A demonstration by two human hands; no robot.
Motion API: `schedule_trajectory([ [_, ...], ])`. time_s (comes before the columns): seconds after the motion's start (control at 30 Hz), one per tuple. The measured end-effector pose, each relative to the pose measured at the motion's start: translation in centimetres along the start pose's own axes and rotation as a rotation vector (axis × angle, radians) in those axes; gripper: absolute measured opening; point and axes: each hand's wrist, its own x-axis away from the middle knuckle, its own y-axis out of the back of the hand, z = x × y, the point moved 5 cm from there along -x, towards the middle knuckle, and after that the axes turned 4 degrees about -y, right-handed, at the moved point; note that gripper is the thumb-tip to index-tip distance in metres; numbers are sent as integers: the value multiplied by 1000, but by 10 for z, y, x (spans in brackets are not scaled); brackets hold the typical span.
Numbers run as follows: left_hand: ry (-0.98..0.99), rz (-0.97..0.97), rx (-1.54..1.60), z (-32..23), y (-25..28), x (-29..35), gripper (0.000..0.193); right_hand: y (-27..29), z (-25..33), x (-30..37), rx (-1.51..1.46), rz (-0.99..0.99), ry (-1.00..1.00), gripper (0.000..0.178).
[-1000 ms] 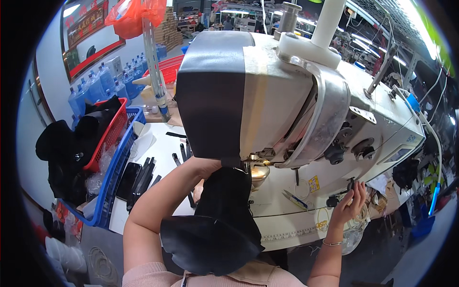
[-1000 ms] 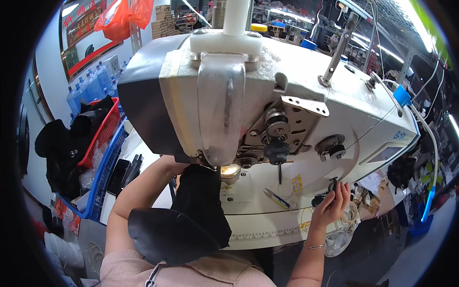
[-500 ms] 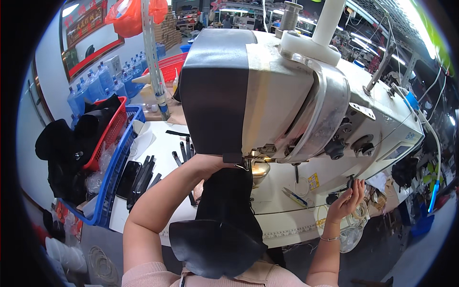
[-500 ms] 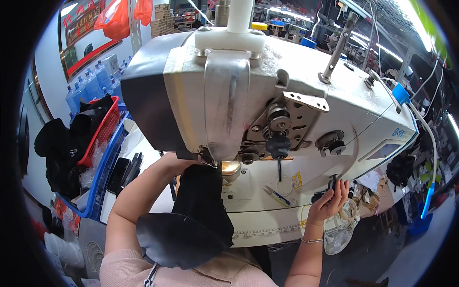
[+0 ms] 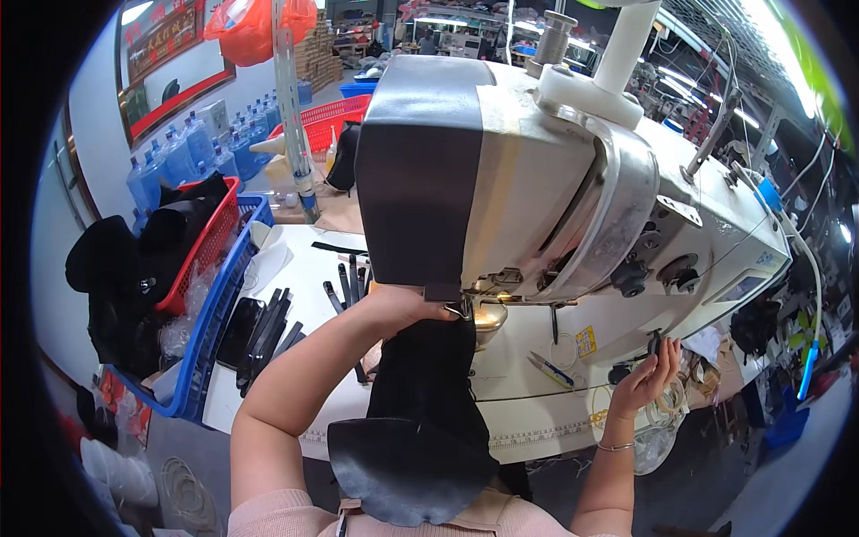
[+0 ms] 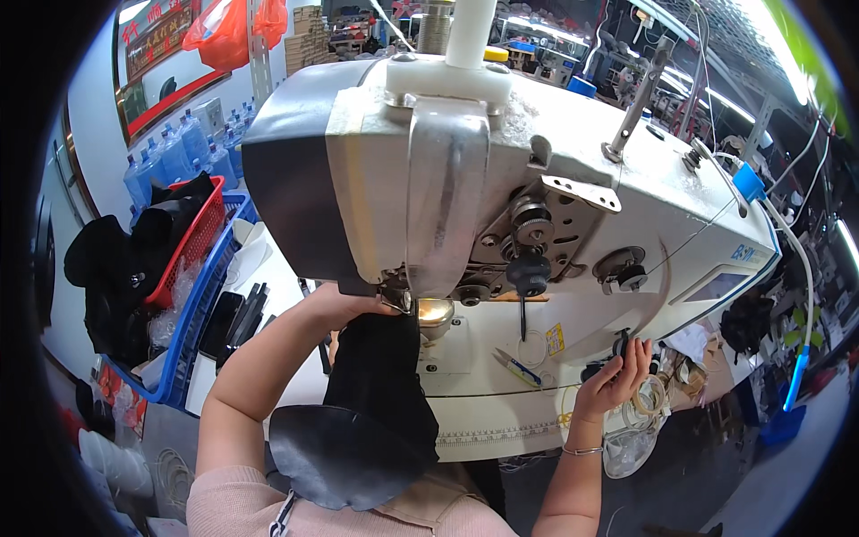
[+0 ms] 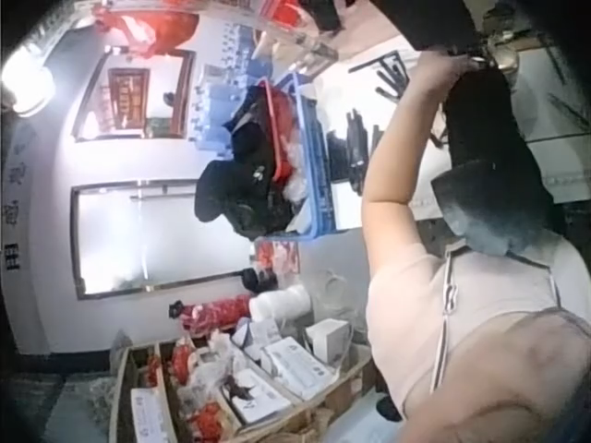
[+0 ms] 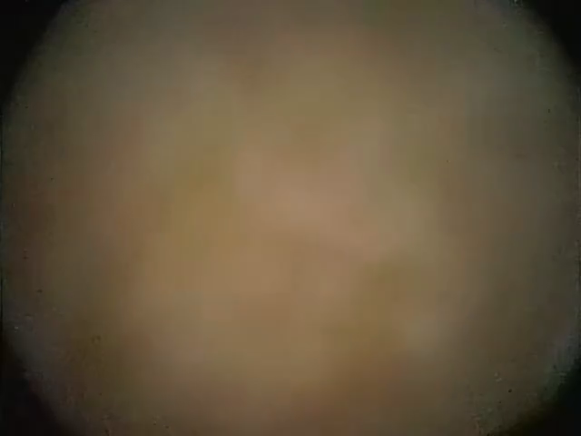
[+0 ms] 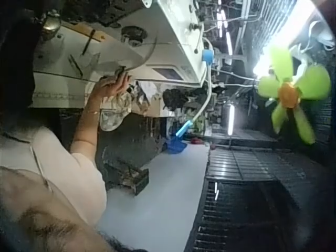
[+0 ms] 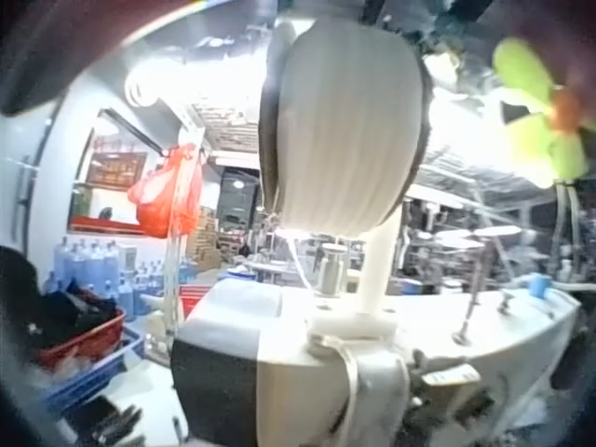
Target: Stitching pieces of a black shoe upper together using an industrial sewing machine.
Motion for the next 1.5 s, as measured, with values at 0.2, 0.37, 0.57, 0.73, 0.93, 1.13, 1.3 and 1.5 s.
schedule_trajectory([
  [0.2,13,76,46,-2,0,1,44,0,11,-7,102,67,-65,34],
  [0.37,7,84,50,-7,-2,2,44,9,52,-13,261,-44,156,42],
  [0.57,23,67,1,-19,0,10,46,19,66,-20,284,-61,248,28],
  [0.73,-54,103,13,-19,0,14,45,3,66,-3,-171,174,98,17],
  [0.93,-25,111,-39,18,14,19,31,-133,150,4,-842,1178,-336,56],
  [1.13,-9,-8,-145,20,18,32,30,-136,117,9,-1107,1154,-574,54],
  [1.3,-149,-22,-212,15,14,37,41,-80,33,61,-390,949,-398,49],
  [1.5,-373,-222,-410,-5,12,57,38,-53,29,93,-20,918,-2,25],
])
